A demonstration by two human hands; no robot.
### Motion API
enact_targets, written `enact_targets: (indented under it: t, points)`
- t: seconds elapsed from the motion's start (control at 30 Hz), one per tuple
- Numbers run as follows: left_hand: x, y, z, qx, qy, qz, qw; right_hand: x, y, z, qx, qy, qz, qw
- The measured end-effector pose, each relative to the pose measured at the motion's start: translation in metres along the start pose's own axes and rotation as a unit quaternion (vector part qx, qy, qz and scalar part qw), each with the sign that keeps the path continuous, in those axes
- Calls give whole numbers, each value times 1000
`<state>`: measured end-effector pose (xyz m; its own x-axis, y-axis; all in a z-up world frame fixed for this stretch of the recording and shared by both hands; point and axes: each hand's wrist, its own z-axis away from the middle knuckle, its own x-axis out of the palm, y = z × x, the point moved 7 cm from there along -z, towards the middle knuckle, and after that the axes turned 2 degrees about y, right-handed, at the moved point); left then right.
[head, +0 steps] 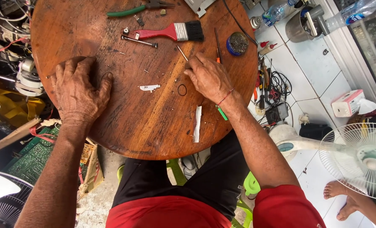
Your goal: Inspecting and soldering components on a circuit board at a workbench.
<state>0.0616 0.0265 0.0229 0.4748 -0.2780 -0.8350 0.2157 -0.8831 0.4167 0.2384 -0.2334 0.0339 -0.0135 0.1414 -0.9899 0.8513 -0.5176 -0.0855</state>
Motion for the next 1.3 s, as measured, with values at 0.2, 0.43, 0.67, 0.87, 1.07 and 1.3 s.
enact_targets:
  t: [0.2, 0.43, 0.67, 0.87, 1.07, 1.3]
  points:
    - [-6, 6, 1, -2, 3, 11, 1000, 23, -28, 0, -1, -141, -53, 989]
    - [-3, 6, -1, -11, -8, -21, 1000, 41, -34, -3, -38, -80, 19, 996]
    - [-1, 3, 0, -20, -13, -28, 999, 7, 12, -13, 36, -33, -50, 998]
    - [-2, 5, -2, -18, -2, -33, 999, -2, 36, -17, 51, -16, 35, 998]
    - [-1, 1, -2, -21, -13, -15, 1000, 7, 62, -40, 83, 17, 47, 995]
    - [0, 1, -3, -29, -20, -14, 999, -2, -6, -23, -10, 7, -75, 997]
